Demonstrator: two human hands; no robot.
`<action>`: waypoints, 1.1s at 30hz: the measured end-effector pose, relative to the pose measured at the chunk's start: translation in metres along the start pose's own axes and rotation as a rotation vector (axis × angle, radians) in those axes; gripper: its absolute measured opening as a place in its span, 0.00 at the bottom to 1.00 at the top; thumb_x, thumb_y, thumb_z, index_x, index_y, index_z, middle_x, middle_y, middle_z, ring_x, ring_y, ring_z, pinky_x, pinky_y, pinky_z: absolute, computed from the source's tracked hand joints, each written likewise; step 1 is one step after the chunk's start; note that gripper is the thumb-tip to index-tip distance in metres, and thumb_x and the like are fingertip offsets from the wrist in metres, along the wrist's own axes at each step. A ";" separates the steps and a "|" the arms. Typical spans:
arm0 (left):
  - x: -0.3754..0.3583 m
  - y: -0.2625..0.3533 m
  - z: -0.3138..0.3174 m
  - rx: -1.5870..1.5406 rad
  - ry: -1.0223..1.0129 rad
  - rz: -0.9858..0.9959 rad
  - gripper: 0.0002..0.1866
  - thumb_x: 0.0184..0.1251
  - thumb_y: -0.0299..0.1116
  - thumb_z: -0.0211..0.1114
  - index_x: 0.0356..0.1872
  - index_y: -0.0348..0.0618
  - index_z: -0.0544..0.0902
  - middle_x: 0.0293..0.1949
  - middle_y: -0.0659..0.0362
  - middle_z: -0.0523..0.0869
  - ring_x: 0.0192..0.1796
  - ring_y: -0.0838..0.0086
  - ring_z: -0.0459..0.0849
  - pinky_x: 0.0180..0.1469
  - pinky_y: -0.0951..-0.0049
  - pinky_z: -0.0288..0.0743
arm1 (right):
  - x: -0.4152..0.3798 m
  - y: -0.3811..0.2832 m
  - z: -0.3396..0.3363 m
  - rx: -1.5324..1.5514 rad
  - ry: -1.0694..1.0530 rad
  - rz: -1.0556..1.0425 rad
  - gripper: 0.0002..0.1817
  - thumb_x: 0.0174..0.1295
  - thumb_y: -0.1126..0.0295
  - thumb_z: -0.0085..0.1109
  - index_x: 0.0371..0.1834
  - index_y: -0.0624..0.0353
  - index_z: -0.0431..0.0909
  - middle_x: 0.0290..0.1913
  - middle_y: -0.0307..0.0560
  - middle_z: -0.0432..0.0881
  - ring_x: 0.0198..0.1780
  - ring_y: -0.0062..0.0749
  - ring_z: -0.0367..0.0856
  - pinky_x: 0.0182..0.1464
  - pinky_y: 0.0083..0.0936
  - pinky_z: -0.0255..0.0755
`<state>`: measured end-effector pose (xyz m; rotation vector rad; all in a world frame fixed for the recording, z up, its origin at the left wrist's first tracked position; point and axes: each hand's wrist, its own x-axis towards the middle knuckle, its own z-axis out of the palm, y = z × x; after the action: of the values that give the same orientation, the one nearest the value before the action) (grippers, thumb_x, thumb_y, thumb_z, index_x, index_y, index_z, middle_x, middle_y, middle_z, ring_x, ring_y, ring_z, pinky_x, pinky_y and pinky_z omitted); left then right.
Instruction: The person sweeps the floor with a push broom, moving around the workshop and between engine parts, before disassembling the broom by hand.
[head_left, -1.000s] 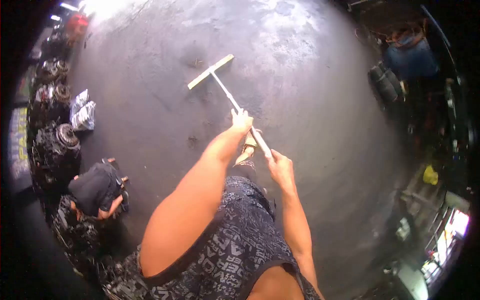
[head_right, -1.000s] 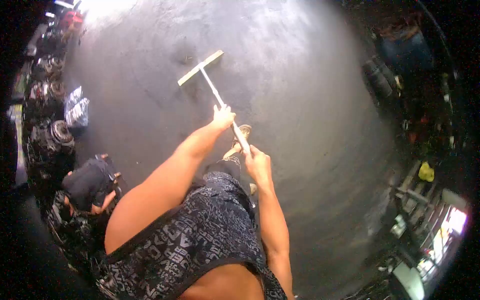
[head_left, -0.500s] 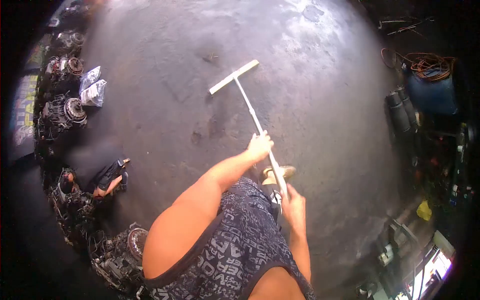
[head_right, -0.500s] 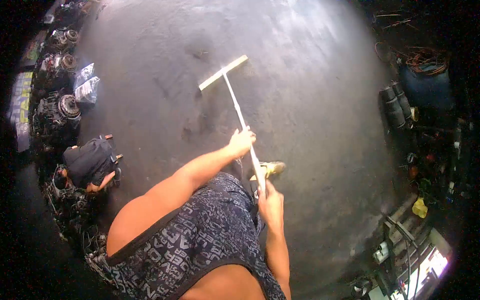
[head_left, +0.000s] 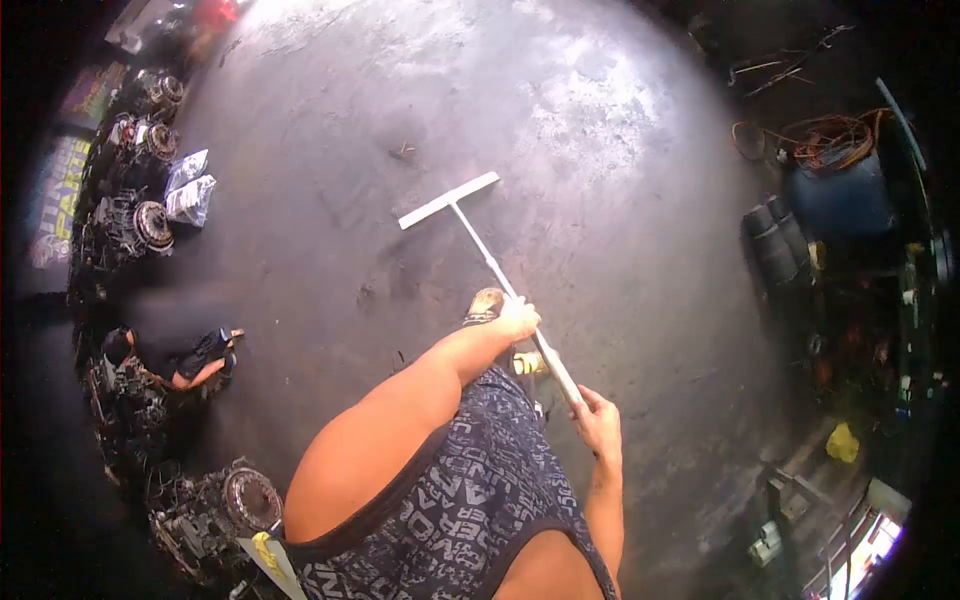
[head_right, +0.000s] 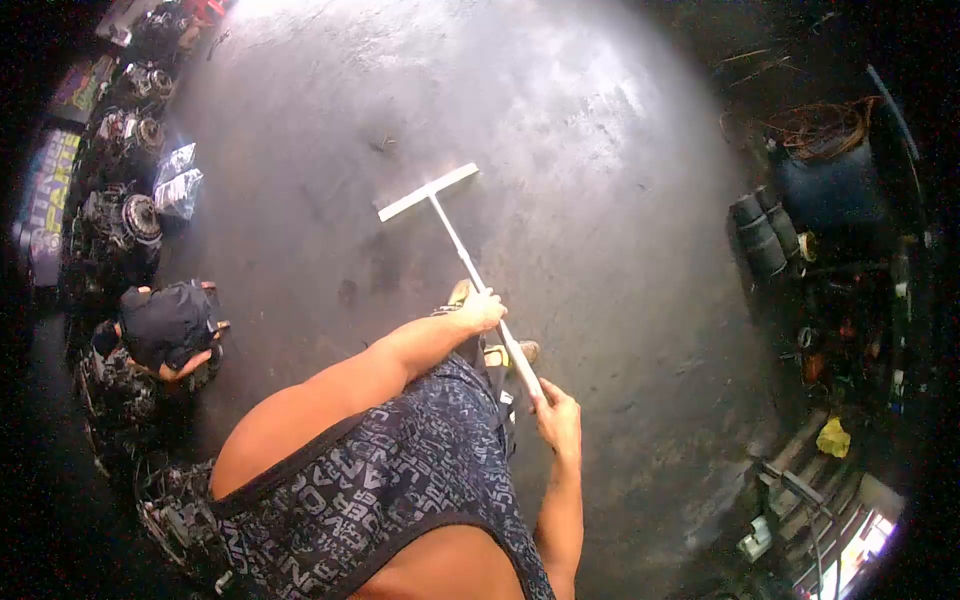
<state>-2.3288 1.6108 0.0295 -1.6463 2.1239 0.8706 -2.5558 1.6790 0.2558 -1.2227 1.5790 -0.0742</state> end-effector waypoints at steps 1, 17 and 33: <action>-0.001 0.008 0.005 -0.016 -0.001 -0.032 0.11 0.63 0.39 0.58 0.43 0.57 0.85 0.48 0.58 0.80 0.59 0.57 0.73 0.56 0.31 0.65 | 0.001 0.014 0.001 -0.025 -0.003 -0.007 0.23 0.60 0.64 0.63 0.58 0.63 0.78 0.31 0.51 0.86 0.31 0.30 0.84 0.39 0.28 0.76; 0.016 -0.186 -0.087 -0.051 0.108 -0.268 0.13 0.63 0.41 0.58 0.44 0.53 0.84 0.53 0.50 0.77 0.68 0.50 0.65 0.65 0.23 0.46 | 0.118 -0.179 0.086 -0.089 -0.085 -0.134 0.18 0.66 0.64 0.56 0.58 0.55 0.78 0.42 0.65 0.83 0.47 0.53 0.84 0.47 0.36 0.76; 0.048 -0.180 -0.148 -0.221 0.014 -0.204 0.11 0.64 0.42 0.59 0.44 0.55 0.83 0.52 0.58 0.80 0.63 0.62 0.70 0.60 0.28 0.62 | 0.174 -0.192 0.038 -0.316 -0.016 -0.215 0.21 0.63 0.60 0.60 0.54 0.63 0.80 0.44 0.63 0.85 0.49 0.48 0.85 0.51 0.35 0.76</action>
<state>-2.1543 1.4530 0.0656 -1.9419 1.8807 1.0612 -2.3820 1.4837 0.2358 -1.6341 1.4769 0.0498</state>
